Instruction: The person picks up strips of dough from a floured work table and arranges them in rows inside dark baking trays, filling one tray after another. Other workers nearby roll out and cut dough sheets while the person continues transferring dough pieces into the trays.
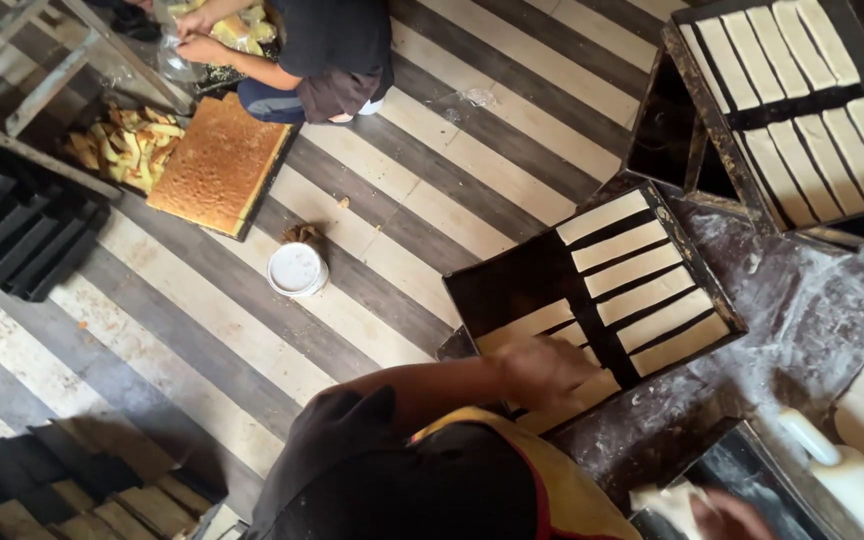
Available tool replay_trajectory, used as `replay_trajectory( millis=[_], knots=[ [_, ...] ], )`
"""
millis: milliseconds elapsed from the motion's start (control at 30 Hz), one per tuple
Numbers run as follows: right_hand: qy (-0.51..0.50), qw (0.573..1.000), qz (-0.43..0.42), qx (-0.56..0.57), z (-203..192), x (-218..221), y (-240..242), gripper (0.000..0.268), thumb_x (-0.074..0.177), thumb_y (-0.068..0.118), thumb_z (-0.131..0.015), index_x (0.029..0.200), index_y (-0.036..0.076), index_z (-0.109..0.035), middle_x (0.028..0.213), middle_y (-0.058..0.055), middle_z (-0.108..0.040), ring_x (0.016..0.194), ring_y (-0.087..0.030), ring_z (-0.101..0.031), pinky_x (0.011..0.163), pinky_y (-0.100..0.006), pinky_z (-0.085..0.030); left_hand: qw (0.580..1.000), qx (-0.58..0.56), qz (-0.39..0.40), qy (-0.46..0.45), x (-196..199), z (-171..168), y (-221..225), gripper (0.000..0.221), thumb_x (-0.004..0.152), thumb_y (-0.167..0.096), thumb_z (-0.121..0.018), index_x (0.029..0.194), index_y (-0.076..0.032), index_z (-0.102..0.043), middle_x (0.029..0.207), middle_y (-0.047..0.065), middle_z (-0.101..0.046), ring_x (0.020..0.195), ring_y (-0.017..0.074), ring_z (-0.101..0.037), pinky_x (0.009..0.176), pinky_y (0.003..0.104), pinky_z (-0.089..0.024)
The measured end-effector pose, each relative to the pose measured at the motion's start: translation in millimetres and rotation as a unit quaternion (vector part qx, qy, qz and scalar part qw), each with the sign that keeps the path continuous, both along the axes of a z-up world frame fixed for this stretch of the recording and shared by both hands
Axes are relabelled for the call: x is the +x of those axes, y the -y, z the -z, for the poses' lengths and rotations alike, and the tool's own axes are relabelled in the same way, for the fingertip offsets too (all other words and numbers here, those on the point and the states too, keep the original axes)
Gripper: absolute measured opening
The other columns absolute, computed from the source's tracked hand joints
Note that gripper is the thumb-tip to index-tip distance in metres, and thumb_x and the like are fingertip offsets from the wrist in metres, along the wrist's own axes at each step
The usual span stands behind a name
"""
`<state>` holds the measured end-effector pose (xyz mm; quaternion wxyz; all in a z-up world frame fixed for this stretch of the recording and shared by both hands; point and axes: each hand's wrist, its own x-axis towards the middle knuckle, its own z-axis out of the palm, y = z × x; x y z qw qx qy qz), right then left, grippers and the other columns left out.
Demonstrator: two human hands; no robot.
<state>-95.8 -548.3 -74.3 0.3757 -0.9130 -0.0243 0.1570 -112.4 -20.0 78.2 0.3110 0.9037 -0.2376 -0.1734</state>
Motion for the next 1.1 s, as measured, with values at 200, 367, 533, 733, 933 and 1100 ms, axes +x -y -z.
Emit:
replay_trajectory(
  millis=[200, 367, 533, 733, 933, 1100],
  knots=[
    [0.001, 0.892, -0.007, 0.452, -239, 6, -281, 0.015, 0.103, -0.004, -0.067, 0.117, -0.011, -0.067, 0.105, -0.025, -0.070, 0.092, -0.027, -0.066, 0.081, -0.038, -0.052, 0.997, -0.062, -0.008, 0.040, -6, -86, -11, 0.062, 0.099, -0.038, -0.056, 0.155, -0.016, -0.042, 0.147, 0.011, -0.059, 0.123, 0.0272, -0.063, 0.105, 0.043, -0.052],
    [0.008, 0.833, -0.104, 0.544, -195, 64, -281, 0.022, 0.104, 0.004, -0.066, 0.125, -0.004, -0.064, 0.125, -0.018, -0.068, 0.113, -0.028, -0.070, 0.098, -0.040, -0.061, 0.927, 0.017, -0.166, 0.336, 63, 81, -73, 0.044, 0.096, -0.020, -0.057, 0.139, -0.013, -0.056, 0.127, 0.012, -0.071, 0.093, 0.0203, -0.075, 0.077, 0.034, -0.064],
    [-0.006, 0.911, -0.113, 0.396, -130, 40, -202, 0.032, 0.099, 0.011, -0.064, 0.130, 0.002, -0.064, 0.134, -0.014, -0.065, 0.115, -0.025, -0.070, 0.087, -0.035, -0.062, 0.365, 0.555, -0.282, 0.692, 48, 215, -104, 0.028, 0.105, -0.016, -0.051, 0.128, -0.005, -0.061, 0.098, 0.015, -0.073, 0.084, 0.0276, -0.073, 0.075, 0.037, -0.063],
    [-0.001, 0.965, 0.188, -0.181, -109, -40, -95, 0.040, 0.094, 0.034, -0.074, 0.128, 0.013, -0.073, 0.120, -0.010, -0.077, 0.115, -0.028, -0.072, 0.098, -0.041, -0.055, 0.923, 0.140, -0.338, 0.120, 11, 80, -101, 0.031, 0.085, -0.017, -0.057, 0.112, -0.004, -0.065, 0.115, 0.021, -0.065, 0.108, 0.0397, -0.063, 0.080, 0.048, -0.058],
    [-0.137, 0.873, 0.296, -0.364, -50, -117, 20, 0.052, 0.083, 0.038, -0.077, 0.130, 0.017, -0.074, 0.120, -0.013, -0.080, 0.117, -0.032, -0.072, 0.106, -0.047, -0.052, 0.918, 0.126, -0.370, 0.063, 15, 34, -89, 0.033, 0.096, -0.022, -0.055, 0.125, -0.005, -0.060, 0.118, 0.018, -0.063, 0.115, 0.0375, -0.061, 0.094, 0.049, -0.054],
    [-0.191, 0.876, 0.224, -0.381, -33, -147, 38, 0.052, 0.085, 0.046, -0.081, 0.123, 0.011, -0.078, 0.127, -0.015, -0.074, 0.124, -0.033, -0.066, 0.108, -0.044, -0.048, 0.940, 0.131, -0.314, 0.006, 23, 29, -80, 0.038, 0.090, -0.025, -0.061, 0.120, -0.003, -0.057, 0.122, 0.020, -0.059, 0.117, 0.0365, -0.060, 0.094, 0.047, -0.054]
  ],
)
